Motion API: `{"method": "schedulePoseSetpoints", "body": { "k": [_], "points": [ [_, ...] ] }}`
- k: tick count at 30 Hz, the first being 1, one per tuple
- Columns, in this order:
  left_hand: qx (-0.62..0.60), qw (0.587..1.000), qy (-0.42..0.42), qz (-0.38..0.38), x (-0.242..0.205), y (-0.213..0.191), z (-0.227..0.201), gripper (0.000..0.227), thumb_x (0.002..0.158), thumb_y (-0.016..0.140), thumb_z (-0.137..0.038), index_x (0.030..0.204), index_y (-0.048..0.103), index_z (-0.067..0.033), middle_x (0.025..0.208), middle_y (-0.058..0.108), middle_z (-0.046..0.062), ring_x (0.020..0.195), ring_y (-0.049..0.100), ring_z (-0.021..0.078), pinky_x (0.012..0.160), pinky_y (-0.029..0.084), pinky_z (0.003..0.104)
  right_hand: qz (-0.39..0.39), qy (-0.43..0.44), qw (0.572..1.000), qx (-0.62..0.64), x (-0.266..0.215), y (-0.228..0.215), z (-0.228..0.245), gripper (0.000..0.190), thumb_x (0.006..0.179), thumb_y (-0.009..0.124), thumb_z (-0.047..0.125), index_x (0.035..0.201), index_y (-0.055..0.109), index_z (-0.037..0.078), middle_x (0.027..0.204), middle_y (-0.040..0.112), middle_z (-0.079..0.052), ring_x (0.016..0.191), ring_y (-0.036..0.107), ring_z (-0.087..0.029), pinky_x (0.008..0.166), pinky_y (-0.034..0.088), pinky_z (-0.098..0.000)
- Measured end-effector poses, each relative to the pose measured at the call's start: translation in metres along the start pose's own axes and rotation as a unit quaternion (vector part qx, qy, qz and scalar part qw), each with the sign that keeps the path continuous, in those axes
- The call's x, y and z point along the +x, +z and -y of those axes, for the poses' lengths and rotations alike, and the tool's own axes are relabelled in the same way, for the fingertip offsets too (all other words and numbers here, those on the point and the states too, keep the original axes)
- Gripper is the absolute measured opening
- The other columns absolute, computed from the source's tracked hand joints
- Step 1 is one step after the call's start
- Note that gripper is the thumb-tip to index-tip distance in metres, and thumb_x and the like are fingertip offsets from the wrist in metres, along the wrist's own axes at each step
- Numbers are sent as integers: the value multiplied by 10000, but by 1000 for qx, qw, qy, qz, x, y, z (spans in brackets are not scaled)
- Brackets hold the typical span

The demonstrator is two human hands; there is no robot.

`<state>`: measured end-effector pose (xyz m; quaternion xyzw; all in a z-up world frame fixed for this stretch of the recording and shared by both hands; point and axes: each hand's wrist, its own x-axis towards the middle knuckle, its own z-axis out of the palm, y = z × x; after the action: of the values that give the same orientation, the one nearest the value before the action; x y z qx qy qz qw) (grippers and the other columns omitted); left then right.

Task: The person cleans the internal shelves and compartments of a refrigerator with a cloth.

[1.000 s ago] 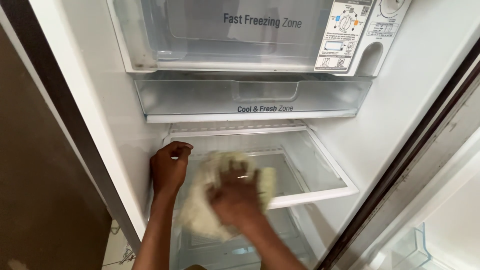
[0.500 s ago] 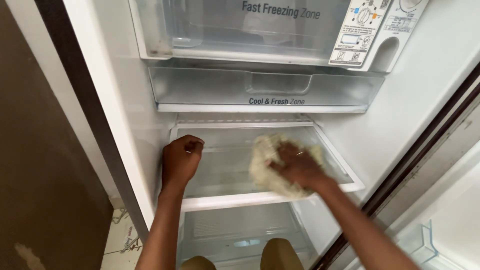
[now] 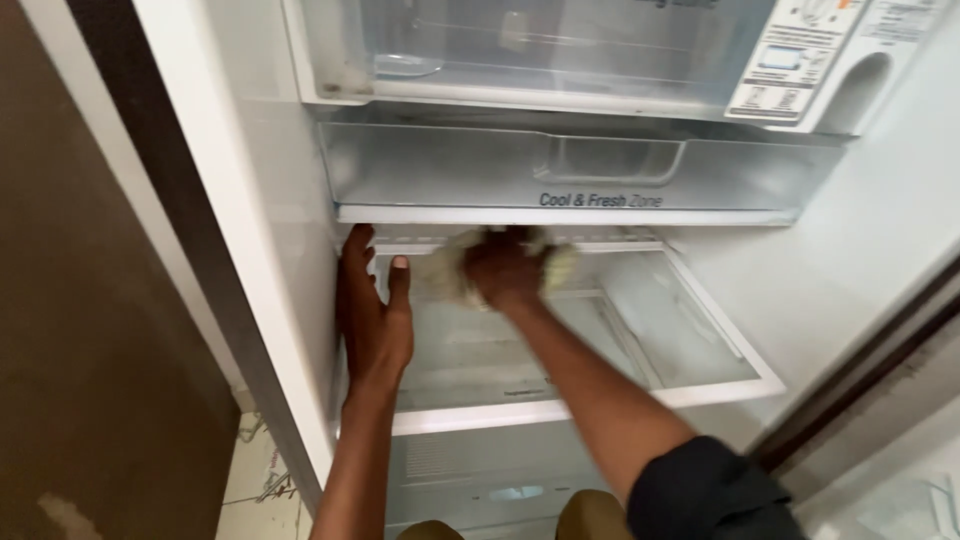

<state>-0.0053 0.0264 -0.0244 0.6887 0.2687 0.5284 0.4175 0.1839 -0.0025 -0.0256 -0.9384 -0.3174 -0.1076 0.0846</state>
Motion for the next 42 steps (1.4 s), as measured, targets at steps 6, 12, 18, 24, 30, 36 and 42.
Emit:
{"method": "schedulePoseSetpoints", "body": {
  "k": [6, 12, 18, 24, 30, 36, 42],
  "points": [
    [-1, 997, 69, -15, -1, -4, -2, 570, 1041, 547, -333, 1513, 450, -30, 1546, 518, 192, 1437, 482, 371, 1199, 340, 469, 46, -191, 950, 244, -4, 65, 100, 588, 1011, 429, 373, 1577, 391, 217, 1642, 392, -103, 1519, 358, -306, 1250, 58, -748],
    [22, 998, 65, -10, -1, -7, -10, 511, 1030, 560, -303, 1468, 498, -46, 1493, 558, 172, 1407, 502, 362, 1177, 359, 462, 69, -322, 940, 88, -37, 2, 60, 631, 999, 430, 421, 1604, 297, 303, 1739, 157, -17, 1559, 204, -278, 1209, 129, -665],
    [56, 998, 26, 17, -4, -9, -16, 500, 1027, 548, -282, 1491, 461, -117, 1460, 562, 156, 1385, 487, 363, 1151, 357, 487, 81, -257, 962, 53, -37, -31, -4, 598, 1001, 401, 575, 1566, 354, 386, 1725, 137, -6, 1579, 111, -321, 1213, 142, -666],
    [64, 998, -9, 21, -8, -11, -28, 514, 993, 590, -278, 1482, 473, -173, 1402, 597, 122, 1346, 519, 342, 1131, 383, 490, 52, -222, 972, 52, -4, -9, -114, 621, 929, 503, 530, 1533, 438, 397, 1688, 247, -41, 1574, 172, -320, 1190, 261, -647],
    [73, 997, -19, 9, -7, -7, -24, 504, 991, 575, -281, 1478, 484, -184, 1369, 612, 115, 1312, 539, 335, 1104, 401, 495, -56, -127, 980, 142, 3, 6, -170, 660, 955, 555, 434, 1534, 419, 147, 1584, 401, -170, 1410, 426, -381, 1113, 421, -523],
    [92, 994, -56, 17, -10, -9, -40, 471, 1032, 497, -369, 1469, 489, -194, 1283, 654, 94, 1201, 595, 314, 1002, 480, 468, -66, -176, 976, 107, -11, -2, -140, 561, 935, 525, 245, 1484, 484, 140, 1519, 478, -169, 1326, 515, -375, 1058, 468, -504],
    [122, 989, -76, 21, -9, -7, -42, 448, 1054, 475, -385, 1448, 487, -172, 1255, 662, 90, 1139, 606, 314, 985, 470, 474, -58, -267, 956, 109, -11, 3, -77, 521, 908, 546, 189, 1427, 541, 147, 1460, 547, -156, 1266, 565, -377, 1028, 491, -494]
  ]
}}
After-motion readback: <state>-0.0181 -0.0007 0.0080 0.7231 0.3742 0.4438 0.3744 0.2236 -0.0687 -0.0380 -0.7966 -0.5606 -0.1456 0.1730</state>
